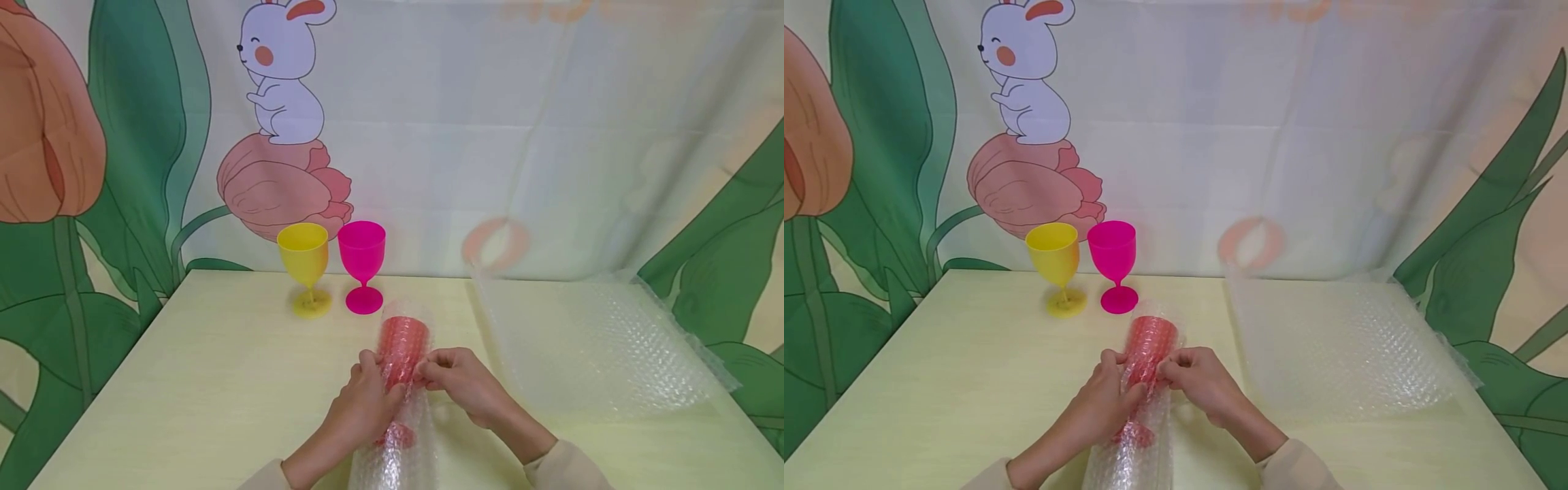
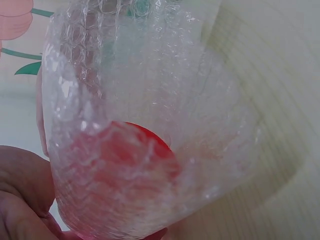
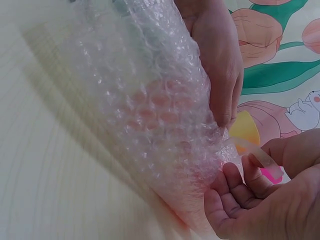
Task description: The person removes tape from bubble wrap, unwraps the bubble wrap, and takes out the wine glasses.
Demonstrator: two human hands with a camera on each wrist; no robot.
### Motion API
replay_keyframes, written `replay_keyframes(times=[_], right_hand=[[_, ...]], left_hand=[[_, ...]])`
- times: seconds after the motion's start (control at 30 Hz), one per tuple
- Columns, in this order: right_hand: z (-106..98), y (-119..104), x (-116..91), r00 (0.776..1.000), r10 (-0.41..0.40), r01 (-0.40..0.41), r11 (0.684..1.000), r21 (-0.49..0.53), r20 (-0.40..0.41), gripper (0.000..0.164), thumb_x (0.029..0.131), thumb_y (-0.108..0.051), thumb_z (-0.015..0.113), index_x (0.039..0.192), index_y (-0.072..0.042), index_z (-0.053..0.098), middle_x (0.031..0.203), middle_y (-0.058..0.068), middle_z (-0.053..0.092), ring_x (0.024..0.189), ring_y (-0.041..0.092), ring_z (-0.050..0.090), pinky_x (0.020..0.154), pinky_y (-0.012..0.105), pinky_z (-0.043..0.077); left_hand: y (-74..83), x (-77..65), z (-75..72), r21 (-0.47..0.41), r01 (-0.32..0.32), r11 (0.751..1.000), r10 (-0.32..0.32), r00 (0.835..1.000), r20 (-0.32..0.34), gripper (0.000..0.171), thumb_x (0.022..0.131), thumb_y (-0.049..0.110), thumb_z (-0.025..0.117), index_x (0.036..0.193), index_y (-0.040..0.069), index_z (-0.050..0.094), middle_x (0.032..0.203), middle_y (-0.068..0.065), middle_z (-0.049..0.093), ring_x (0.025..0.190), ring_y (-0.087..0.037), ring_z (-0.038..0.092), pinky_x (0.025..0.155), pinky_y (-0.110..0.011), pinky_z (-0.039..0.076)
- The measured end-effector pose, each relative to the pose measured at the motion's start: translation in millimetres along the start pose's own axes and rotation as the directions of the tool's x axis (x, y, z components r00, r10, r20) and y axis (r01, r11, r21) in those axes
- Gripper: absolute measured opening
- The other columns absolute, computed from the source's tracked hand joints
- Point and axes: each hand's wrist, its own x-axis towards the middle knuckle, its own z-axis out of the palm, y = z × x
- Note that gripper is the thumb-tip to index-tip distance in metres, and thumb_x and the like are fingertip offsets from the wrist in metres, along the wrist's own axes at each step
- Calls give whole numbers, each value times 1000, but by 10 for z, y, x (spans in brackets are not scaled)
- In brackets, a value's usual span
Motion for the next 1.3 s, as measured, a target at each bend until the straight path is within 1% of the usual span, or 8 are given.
replay_keyframes(times=[0.33,0.53,0.77,0.93,1.07,1.17,1.23,1.3], right_hand=[[-5,10,-26,1000,-15,15,998,62,-6,19,100,-8,57,93,6,69,92,8,70,91,19,67,92,41,56],[13,13,-15,1000,-3,5,996,91,-23,19,99,-7,56,93,7,67,93,9,69,90,19,67,92,40,57],[22,21,-13,999,-5,8,994,104,-32,18,98,-4,53,94,7,66,92,9,68,90,19,66,91,40,57],[17,35,-7,999,-7,11,993,119,-35,17,97,-4,52,93,7,64,93,9,67,91,18,66,90,39,57],[20,46,2,999,-7,12,991,135,-37,16,97,-3,51,93,7,63,93,10,66,90,19,65,90,39,57],[25,50,4,999,-7,12,989,145,-39,16,96,-2,50,92,7,63,92,10,65,90,19,65,90,40,58],[27,49,1,999,-9,14,988,152,-38,16,96,-2,50,92,7,62,91,10,65,90,19,65,90,40,58],[28,44,-4,999,-11,17,987,159,-36,16,96,-2,50,91,7,62,91,10,65,90,19,65,90,39,58]], left_hand=[[23,-8,-44,26,-40,999,40,999,-25,49,94,25,72,123,-2,43,108,-17,48,76,-27,55,59,-42,46],[31,6,-42,-12,-61,998,60,997,-40,44,92,16,72,116,-4,41,105,-17,45,80,-28,50,63,-40,45],[34,12,-19,-47,-40,998,39,999,-28,52,93,15,71,128,-4,37,105,-16,49,72,-28,55,58,-38,45],[41,19,-10,-46,-74,996,73,997,-35,76,93,10,70,153,0,24,130,-25,55,85,-32,62,67,-46,51],[64,27,-17,7,-77,997,77,997,8,84,95,10,66,164,7,17,150,-32,44,117,-45,60,89,-60,52],[78,28,-20,35,-81,996,80,997,22,80,95,11,65,163,5,21,157,-35,31,126,-53,54,98,-66,47],[86,33,-17,22,-87,996,86,996,16,79,94,11,66,160,1,24,155,-36,31,113,-53,61,91,-63,51],[94,44,-14,10,-90,996,90,996,7,79,92,13,69,157,-2,26,149,-33,36,97,-45,64,80,-57,55]])
